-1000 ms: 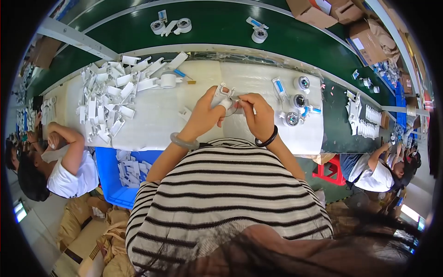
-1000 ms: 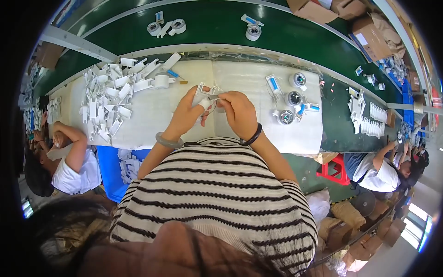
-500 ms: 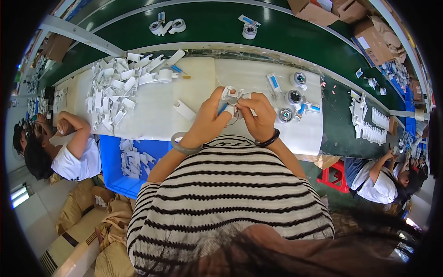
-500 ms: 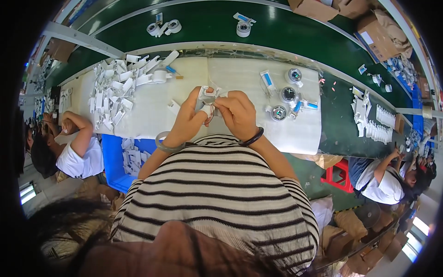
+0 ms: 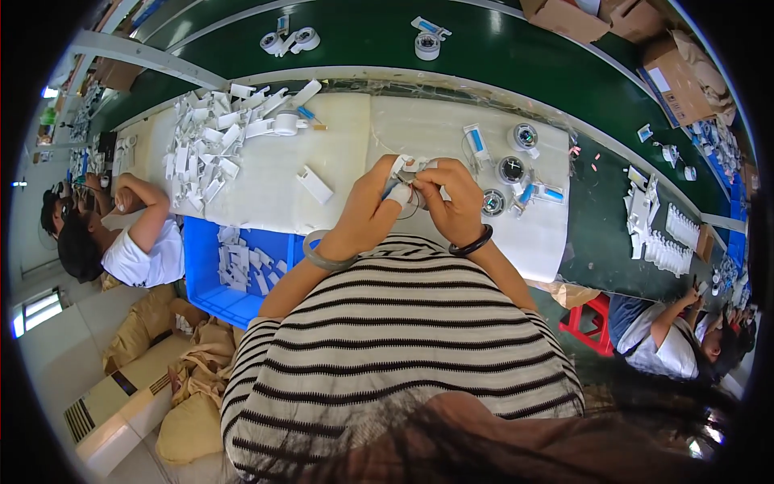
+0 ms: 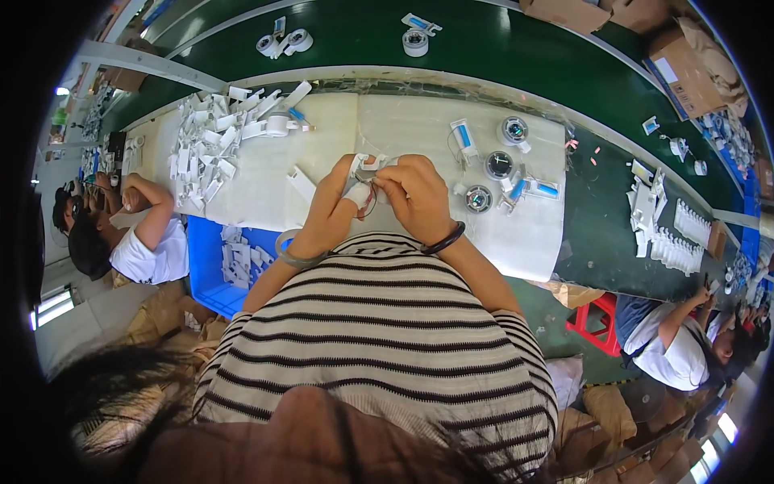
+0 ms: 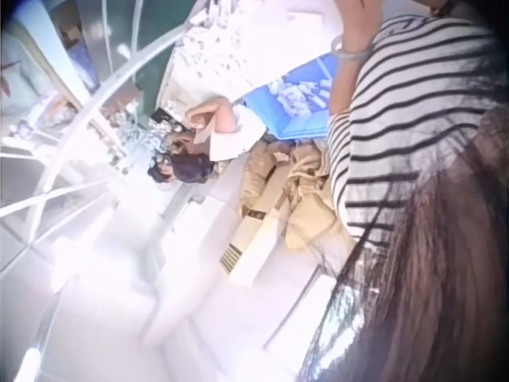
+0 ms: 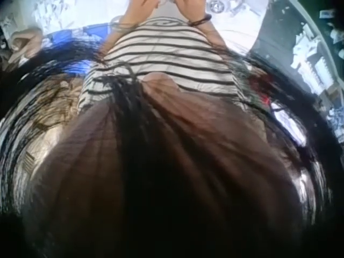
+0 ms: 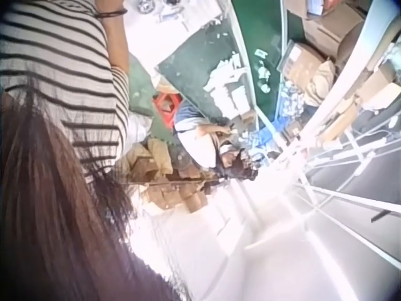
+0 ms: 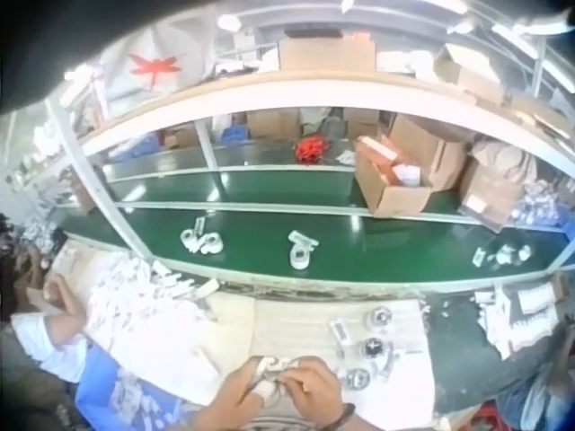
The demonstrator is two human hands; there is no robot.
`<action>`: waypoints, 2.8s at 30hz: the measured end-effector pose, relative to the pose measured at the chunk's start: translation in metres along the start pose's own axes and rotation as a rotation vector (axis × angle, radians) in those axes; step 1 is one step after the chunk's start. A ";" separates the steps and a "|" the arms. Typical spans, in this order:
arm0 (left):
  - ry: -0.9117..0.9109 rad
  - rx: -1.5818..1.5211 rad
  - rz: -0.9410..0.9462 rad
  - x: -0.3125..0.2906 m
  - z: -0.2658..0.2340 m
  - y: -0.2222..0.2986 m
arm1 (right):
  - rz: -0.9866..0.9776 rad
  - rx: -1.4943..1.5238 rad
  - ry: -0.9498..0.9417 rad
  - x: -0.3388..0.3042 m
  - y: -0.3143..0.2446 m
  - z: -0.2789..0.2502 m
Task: Assembling small electronic fixtures by fitting plastic components and lenses together on a factory assembly line.
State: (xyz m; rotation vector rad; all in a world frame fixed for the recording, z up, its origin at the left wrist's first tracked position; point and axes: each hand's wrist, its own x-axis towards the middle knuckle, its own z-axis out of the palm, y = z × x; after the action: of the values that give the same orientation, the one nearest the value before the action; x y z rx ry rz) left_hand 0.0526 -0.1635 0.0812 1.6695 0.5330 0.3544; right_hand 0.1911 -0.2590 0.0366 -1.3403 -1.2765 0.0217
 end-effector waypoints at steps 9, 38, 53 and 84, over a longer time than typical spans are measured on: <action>-0.024 0.026 0.009 0.010 0.022 -0.001 | 0.101 0.087 -0.008 -0.008 0.012 -0.016; 0.062 -0.260 -0.086 0.006 0.000 -0.009 | 0.897 0.811 -0.151 -0.022 0.037 0.008; 0.165 -0.121 -0.166 0.011 0.001 -0.039 | 0.490 0.016 -0.101 0.002 0.043 -0.018; 0.081 -0.419 -0.463 0.047 -0.021 -0.096 | 0.542 -0.146 -0.227 0.013 0.084 0.005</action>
State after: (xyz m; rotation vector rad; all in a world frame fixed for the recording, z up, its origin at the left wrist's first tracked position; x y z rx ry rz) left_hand 0.0676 -0.1106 -0.0129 1.0920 0.8239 0.1761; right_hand 0.2460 -0.2194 -0.0158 -1.8184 -1.0771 0.4772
